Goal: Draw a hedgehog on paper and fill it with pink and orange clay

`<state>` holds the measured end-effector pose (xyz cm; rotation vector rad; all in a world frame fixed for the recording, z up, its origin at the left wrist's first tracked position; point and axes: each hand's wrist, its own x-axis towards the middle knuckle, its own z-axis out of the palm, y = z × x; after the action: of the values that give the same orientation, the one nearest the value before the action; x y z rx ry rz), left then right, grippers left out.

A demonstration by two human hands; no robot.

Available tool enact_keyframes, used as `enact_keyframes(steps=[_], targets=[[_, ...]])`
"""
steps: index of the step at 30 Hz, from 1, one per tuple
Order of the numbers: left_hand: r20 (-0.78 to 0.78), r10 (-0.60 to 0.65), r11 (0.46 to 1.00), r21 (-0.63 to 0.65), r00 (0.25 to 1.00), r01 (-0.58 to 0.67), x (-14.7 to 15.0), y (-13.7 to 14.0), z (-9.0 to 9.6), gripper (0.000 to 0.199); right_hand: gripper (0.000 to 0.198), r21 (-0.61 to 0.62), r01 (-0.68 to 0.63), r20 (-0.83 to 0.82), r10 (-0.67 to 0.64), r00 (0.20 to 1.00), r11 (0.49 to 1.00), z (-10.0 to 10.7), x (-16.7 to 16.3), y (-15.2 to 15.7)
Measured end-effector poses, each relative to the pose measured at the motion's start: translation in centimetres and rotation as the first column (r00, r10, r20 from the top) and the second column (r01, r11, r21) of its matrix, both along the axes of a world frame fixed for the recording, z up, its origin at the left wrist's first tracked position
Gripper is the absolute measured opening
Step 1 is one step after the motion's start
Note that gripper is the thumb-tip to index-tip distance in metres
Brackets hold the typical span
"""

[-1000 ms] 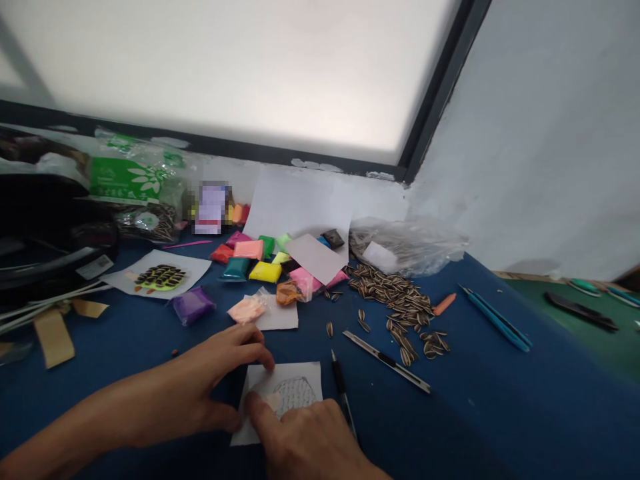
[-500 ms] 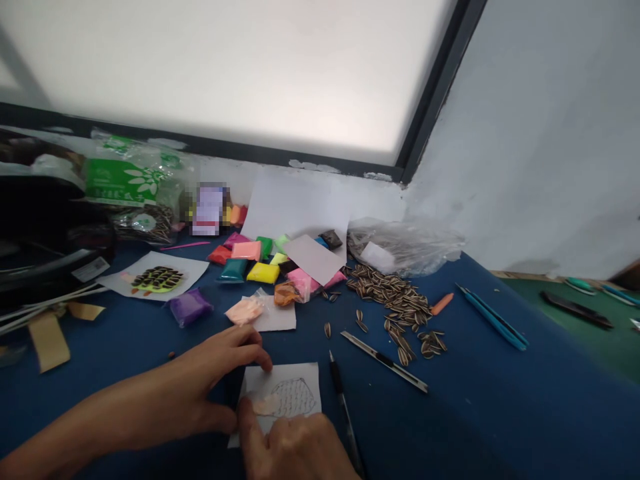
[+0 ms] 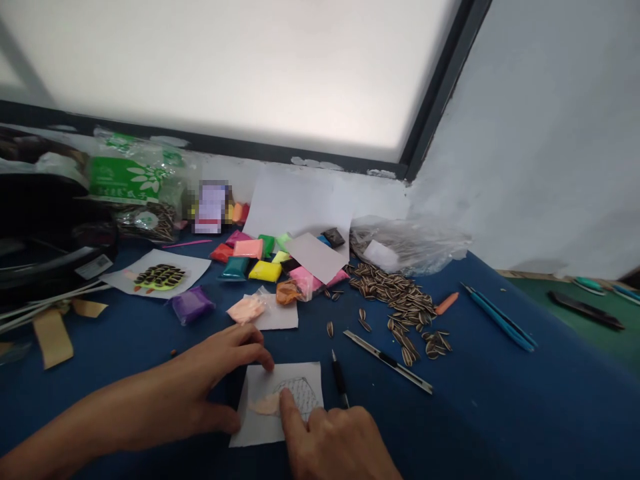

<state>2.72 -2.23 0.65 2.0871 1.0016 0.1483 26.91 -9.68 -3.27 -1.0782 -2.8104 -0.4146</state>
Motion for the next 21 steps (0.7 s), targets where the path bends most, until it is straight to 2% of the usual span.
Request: enact_keyframes(steps=[7, 13, 16, 21], targets=[[-0.006, 0.009, 1.0, -0.016, 1.0, -0.009, 0.0, -0.1, 0.1, 0.055, 0.035, 0.019, -0.01, -0.003, 0.01, 1.0, 1.0, -0.4, -0.2, -0.5], [-0.001, 0.008, 1.0, -0.026, 1.0, -0.008, -0.1, -0.2, 0.1, 0.056, 0.041, -0.045, -0.029, 0.01, 0.03, 1.0, 0.999, -0.7, -1.0, -0.3], [-0.005, 0.006, 1.0, -0.023, 1.0, -0.006, -0.1, -0.1, 0.1, 0.056, 0.043, -0.034, -0.028, 0.014, 0.028, 0.999, 0.999, -1.0, -1.3, -0.2], [0.008, 0.017, 1.0, -0.018, 1.0, -0.017, -0.1, -0.1, 0.1, 0.056, 0.035, 0.023, -0.031, -0.046, 0.032, 0.998, 0.999, -1.0, -1.6, 0.1]])
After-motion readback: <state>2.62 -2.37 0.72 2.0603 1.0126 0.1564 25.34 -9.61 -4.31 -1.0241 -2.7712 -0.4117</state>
